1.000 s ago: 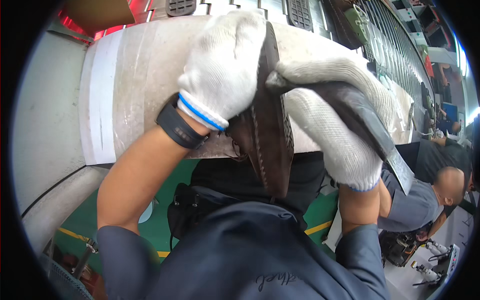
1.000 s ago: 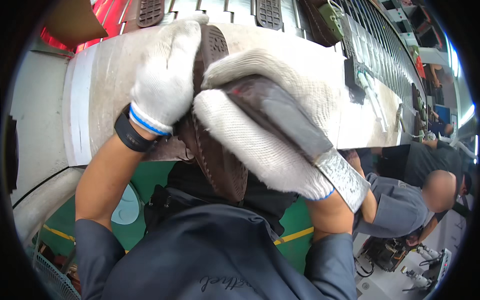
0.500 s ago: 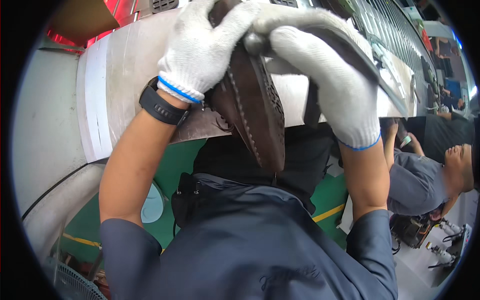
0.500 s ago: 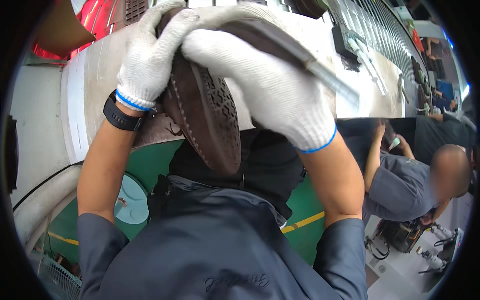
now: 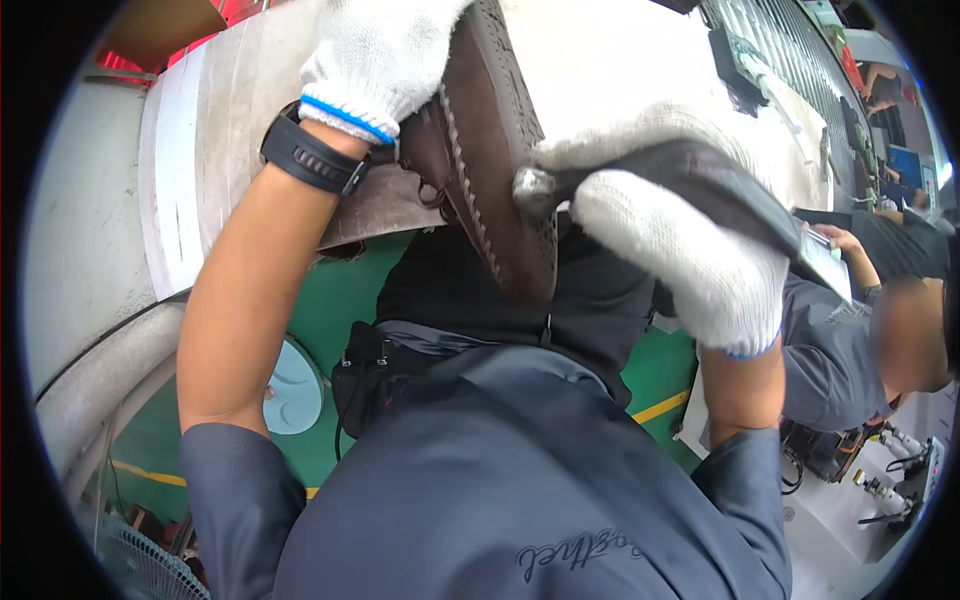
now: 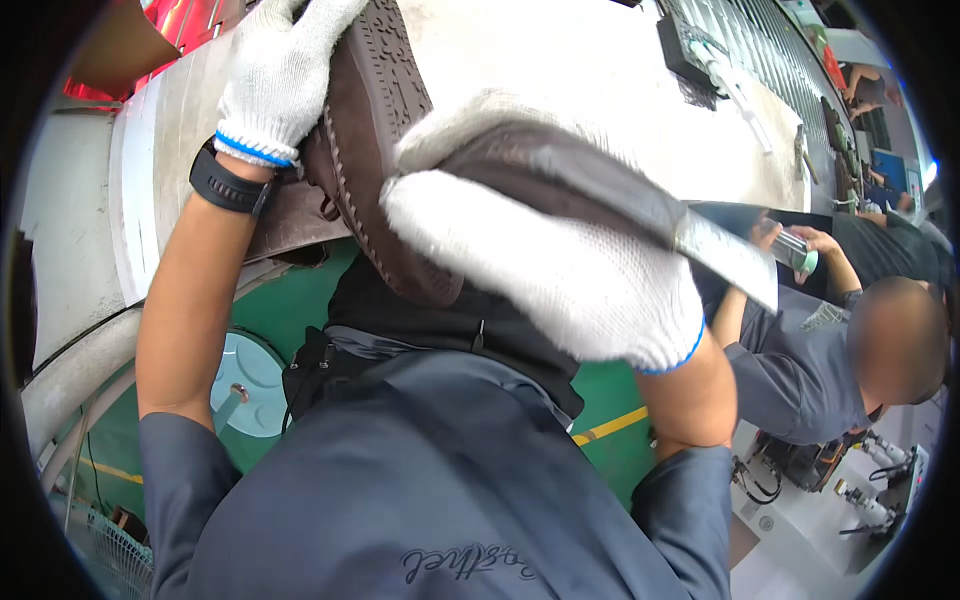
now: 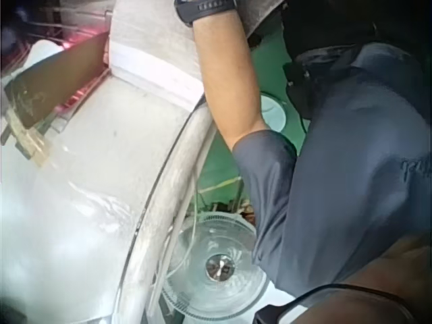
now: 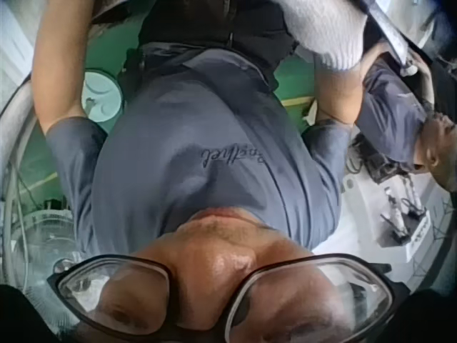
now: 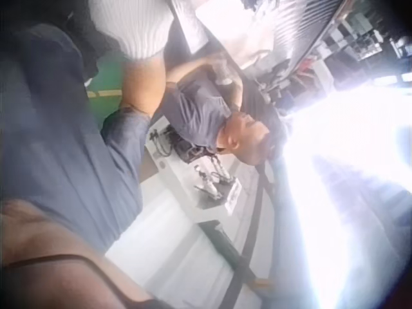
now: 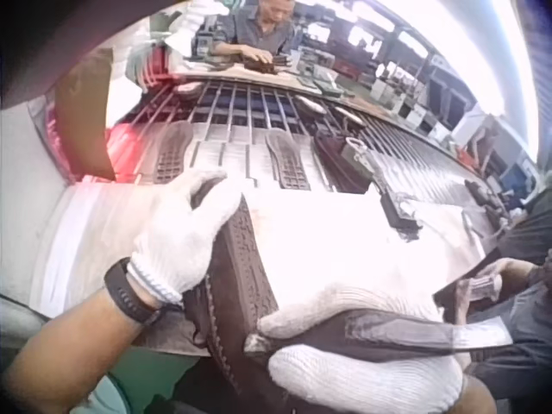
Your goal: The person holds a shoe and uses a hammer to tap the edges of the sole and upper, rotating the object to process the entire circumference. They then place the finished shoe onto a moving conveyor belt and pick up another shoe to repeat the hammering process.
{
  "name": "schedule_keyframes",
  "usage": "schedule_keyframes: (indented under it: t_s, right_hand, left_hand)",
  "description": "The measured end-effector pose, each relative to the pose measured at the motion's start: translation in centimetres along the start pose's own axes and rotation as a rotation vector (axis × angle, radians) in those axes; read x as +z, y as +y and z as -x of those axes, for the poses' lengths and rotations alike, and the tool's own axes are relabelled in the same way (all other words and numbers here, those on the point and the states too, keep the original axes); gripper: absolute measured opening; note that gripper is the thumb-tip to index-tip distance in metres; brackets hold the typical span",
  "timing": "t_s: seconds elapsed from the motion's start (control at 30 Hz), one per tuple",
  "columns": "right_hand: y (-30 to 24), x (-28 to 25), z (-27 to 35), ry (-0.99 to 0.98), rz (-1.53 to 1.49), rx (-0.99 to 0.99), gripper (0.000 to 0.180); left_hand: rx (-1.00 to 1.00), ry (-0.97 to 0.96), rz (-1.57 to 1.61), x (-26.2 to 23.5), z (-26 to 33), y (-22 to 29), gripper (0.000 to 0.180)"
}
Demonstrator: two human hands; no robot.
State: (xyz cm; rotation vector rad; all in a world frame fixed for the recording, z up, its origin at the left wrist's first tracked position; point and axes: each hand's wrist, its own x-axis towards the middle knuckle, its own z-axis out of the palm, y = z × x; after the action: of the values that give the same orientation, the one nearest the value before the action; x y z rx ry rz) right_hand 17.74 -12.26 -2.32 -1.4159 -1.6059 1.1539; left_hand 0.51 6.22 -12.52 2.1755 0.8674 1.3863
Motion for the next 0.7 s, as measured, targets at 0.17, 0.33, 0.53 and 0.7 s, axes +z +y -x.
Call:
schedule_keyframes:
  t_s: [0.17,0.33,0.53,0.7]
  right_hand:
    - [-0.2,-0.4,1.5,-0.049,0.25,-0.149,0.035]
    - [0.7,1.1,3.9,0.01,0.344,-0.259,0.04]
    - [0.9,1.6,5.2,0.048,0.315,-0.212,0.039]
    - [0.7,2.4,5.7,0.216,0.136,-0.177,0.036]
  left_hand:
    - [0.161,-0.028,-0.295,0.0,1.1,-1.9,0.042]
    - [-0.295,-0.008,0.184,-0.5,0.3,0.7,0.045]
    - [-0.318,0.002,0.139,-0.1,0.3,1.0,0.045]
    - [-0.156,-0.027,0.052,0.0,0.6,0.7,0.046]
